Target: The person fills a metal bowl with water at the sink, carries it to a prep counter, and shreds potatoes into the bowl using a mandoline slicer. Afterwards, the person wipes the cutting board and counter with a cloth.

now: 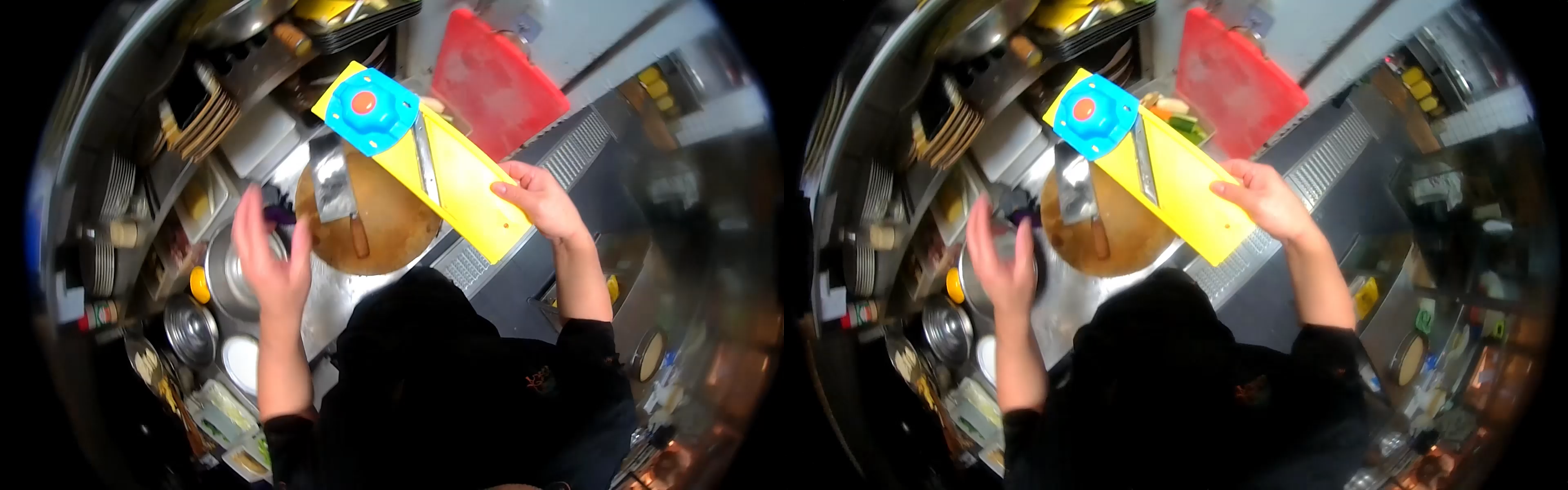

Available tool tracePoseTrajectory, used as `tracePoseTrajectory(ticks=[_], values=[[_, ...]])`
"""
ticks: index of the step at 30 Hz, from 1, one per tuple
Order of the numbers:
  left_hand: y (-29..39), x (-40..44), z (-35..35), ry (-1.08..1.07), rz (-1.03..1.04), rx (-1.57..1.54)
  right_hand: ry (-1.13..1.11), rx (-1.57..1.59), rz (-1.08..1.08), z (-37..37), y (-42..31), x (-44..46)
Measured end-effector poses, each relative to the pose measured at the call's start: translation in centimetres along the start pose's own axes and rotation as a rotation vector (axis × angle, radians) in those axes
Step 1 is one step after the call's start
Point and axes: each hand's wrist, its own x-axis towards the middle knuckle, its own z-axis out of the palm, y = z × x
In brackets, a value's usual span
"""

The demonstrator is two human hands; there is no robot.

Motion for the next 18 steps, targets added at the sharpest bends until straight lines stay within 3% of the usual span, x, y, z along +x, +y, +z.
tracePoseTrajectory(ticks=[3, 8, 12, 18], values=[[0.5, 4.2, 1.3, -0.101, -0.012, -0.004, -0.100, -0.076, 0.031, 4.4, 2.4, 0.4], [-4.7, 4.9, 1.6, -0.340, -0.351, 0.312, -0.178, -0.169, -0.045, 12.9, 7.7, 3.0], [-10.2, 1.8, -1.3, -0.336, -0.533, 0.338, -0.179, -0.357, -0.205, 19.0, 8.8, 3.9], [-17.6, -3.7, -7.6, -0.124, -0.701, 0.119, -0.325, -0.379, -0.259, 26.7, 10.7, 4.9]])
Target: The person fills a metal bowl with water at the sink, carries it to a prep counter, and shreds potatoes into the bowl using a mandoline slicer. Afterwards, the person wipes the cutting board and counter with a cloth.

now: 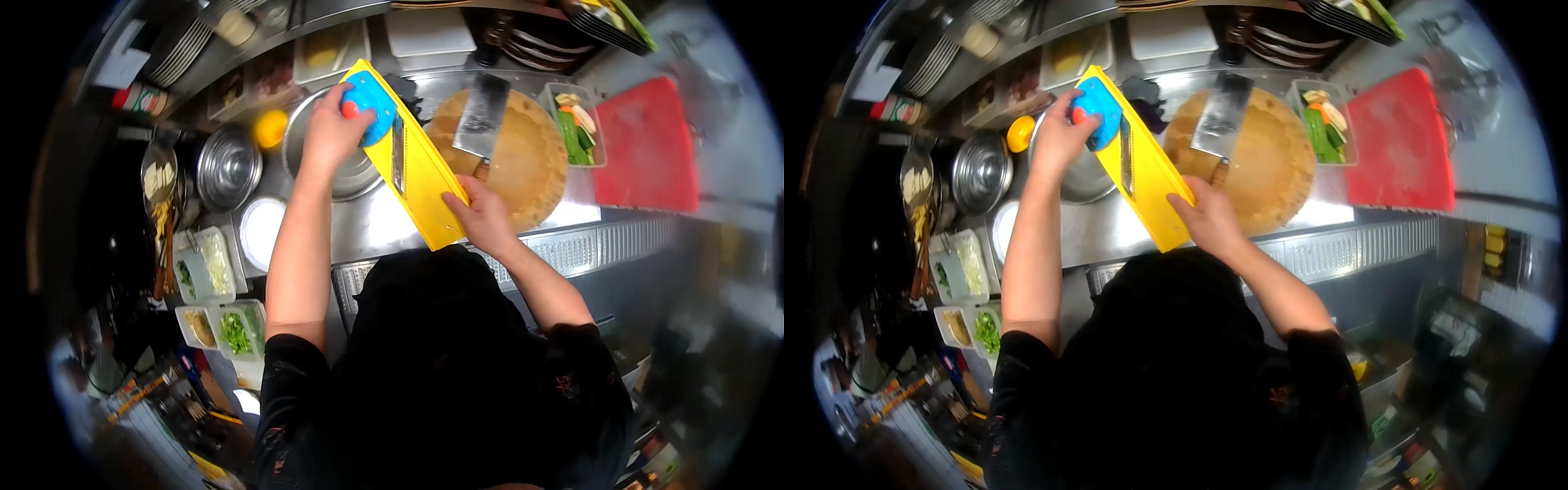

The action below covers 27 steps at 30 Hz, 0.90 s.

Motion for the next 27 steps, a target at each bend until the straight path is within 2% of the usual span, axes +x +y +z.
tracePoseTrajectory(ticks=[3, 5, 7, 9, 12, 20, 23, 27], values=[[-4.1, -1.0, -3.7, 0.063, -0.190, -0.563, -0.052, 0.095, 0.047, 3.9, 0.9, 1.9], [-7.5, -2.8, -6.5, 0.154, -0.209, -0.954, -0.068, 0.162, 0.108, 6.7, 2.1, 3.1], [-10.5, -5.5, -8.7, 0.297, -0.245, -1.097, -0.076, 0.229, 0.197, 9.8, 4.2, 4.8], [-13.9, -8.5, -9.6, 0.388, -0.287, -1.136, -0.086, 0.293, 0.326, 12.9, 6.9, 6.2], [-17.6, -12.8, -9.1, 0.451, -0.369, -1.133, -0.084, 0.317, 0.286, 15.9, 7.7, 7.8], [-20.9, -19.2, -4.4, 0.304, -0.596, -1.169, 0.129, 0.347, 0.391, 21.9, 8.5, 8.3], [-20.3, -19.0, -2.6, 0.268, -0.637, -1.250, 0.234, 0.428, 0.554, 22.8, 7.9, 8.1], [-21.5, -17.4, -0.1, 0.203, -0.591, -1.450, 0.157, 0.673, 0.793, 21.9, 5.9, 7.7]])
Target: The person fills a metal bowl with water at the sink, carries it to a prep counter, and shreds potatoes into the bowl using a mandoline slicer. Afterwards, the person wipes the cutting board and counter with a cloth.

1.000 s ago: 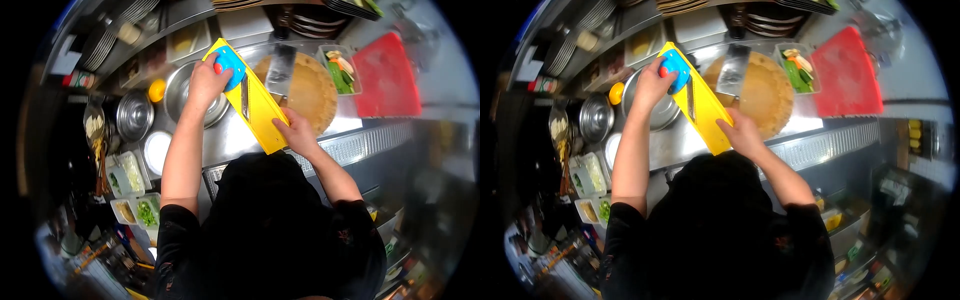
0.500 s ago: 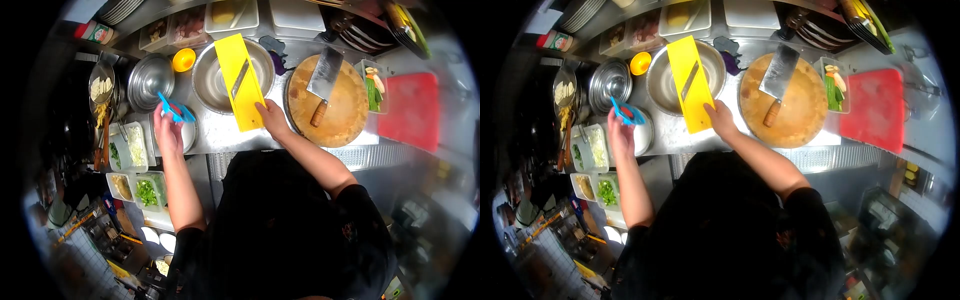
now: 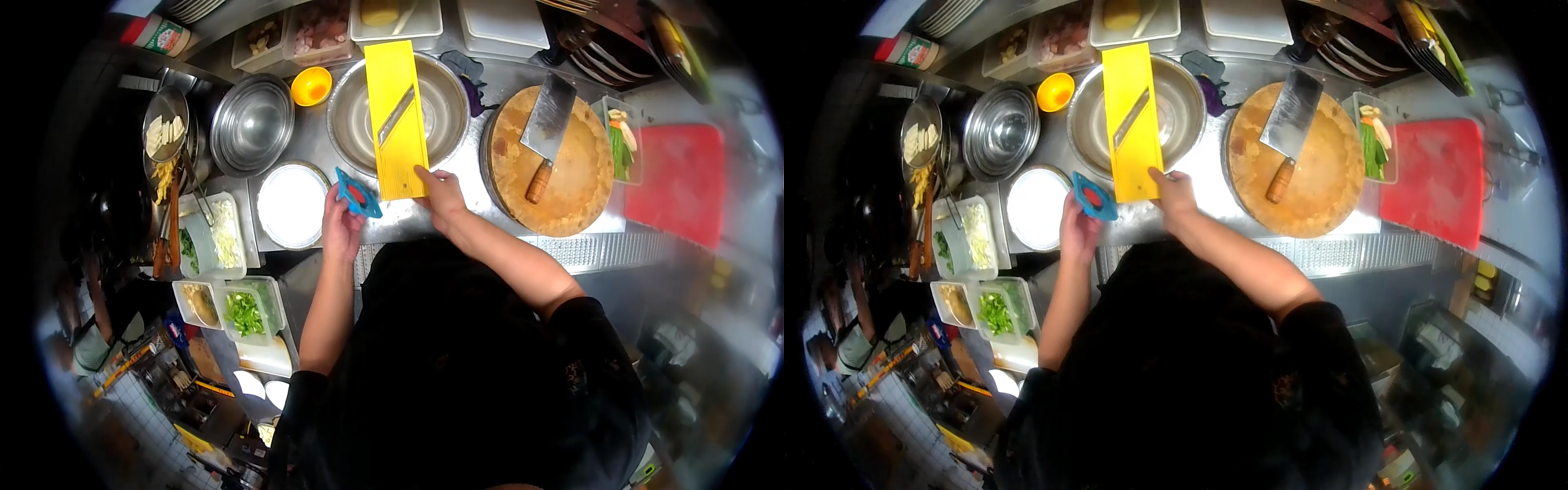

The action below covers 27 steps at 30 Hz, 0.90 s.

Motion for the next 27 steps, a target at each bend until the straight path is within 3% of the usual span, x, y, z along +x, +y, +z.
tracePoseTrajectory(ticks=[6, 9, 12, 21, 24, 27], values=[[-0.4, 2.5, 0.8, -0.087, -0.001, -0.157, -0.116, 0.042, 0.057, -0.1, -0.8, -0.3], [-1.0, 4.4, -1.8, -0.284, -0.026, -0.234, -0.124, 0.004, 0.043, -0.4, -0.9, 0.3], [0.1, 4.1, 0.3, -0.132, -0.010, -0.120, -0.103, 0.041, 0.025, 0.1, -1.0, 0.2], [0.7, 4.1, 0.5, -0.110, 0.020, -0.118, -0.168, 0.088, 0.005, 0.4, -1.0, 0.0], [0.7, 3.3, -0.3, -0.065, 0.058, -0.174, 0.051, -0.316, 0.140, -1.2, -3.8, -2.7], [0.2, 1.1, -1.2, -0.007, 0.087, -0.156, -0.081, -0.423, -0.379, -4.6, -5.6, -2.8]])
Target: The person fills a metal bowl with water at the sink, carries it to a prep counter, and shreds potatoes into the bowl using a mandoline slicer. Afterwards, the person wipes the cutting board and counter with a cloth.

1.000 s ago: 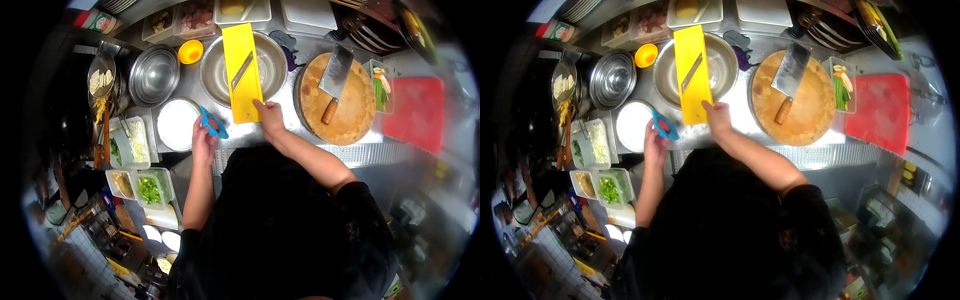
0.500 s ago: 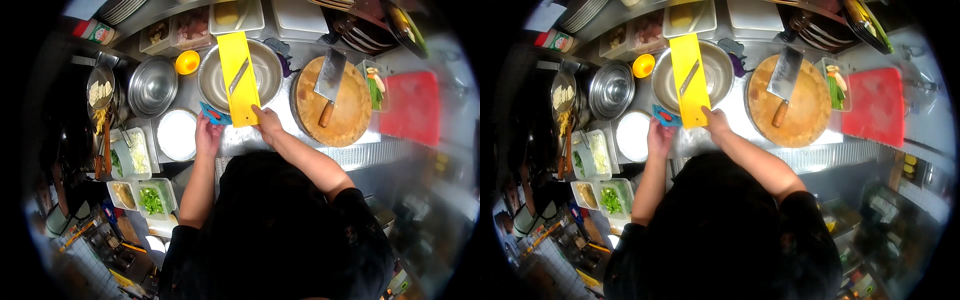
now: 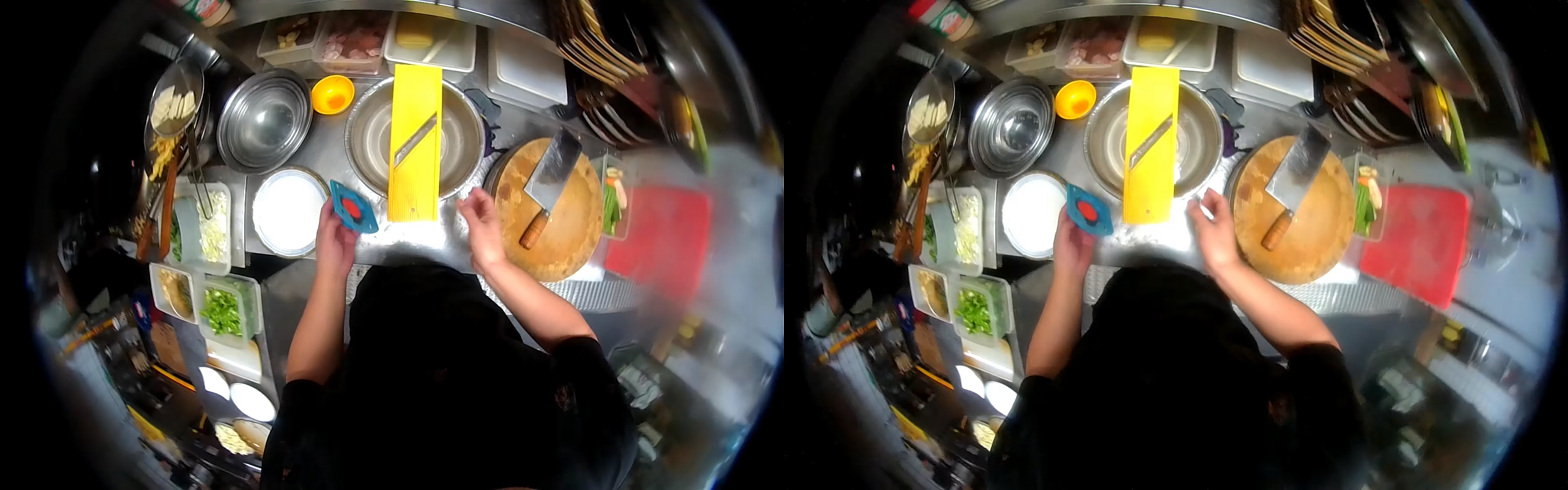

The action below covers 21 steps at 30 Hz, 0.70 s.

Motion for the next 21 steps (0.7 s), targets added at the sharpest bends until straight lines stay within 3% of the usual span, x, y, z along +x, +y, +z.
tracePoseTrajectory(ticks=[3, 5, 9, 11, 14, 21], values=[[-2.0, -1.9, -2.5, 0.013, -0.024, -0.138, -0.012, -0.102, -0.436, -0.9, -3.6, 5.5], [-3.3, -3.1, -3.4, 0.051, -0.038, -0.186, 0.071, -0.436, -0.620, -0.5, -7.2, 11.9], [-5.5, -5.1, -3.7, 0.154, -0.019, -0.184, 0.089, -0.497, -0.722, 5.4, -13.7, 26.0], [-6.6, -5.4, -4.4, 0.184, -0.033, -0.164, 0.067, -0.753, -0.579, 8.9, -16.1, 33.7], [-7.3, -6.2, -3.6, 0.240, -0.001, -0.191, 0.021, -0.944, -0.599, 13.3, -17.0, 42.3], [-7.4, -7.8, -3.2, 0.334, 0.054, -0.215, -0.104, -0.994, -0.614, 15.0, -15.0, 51.5]])
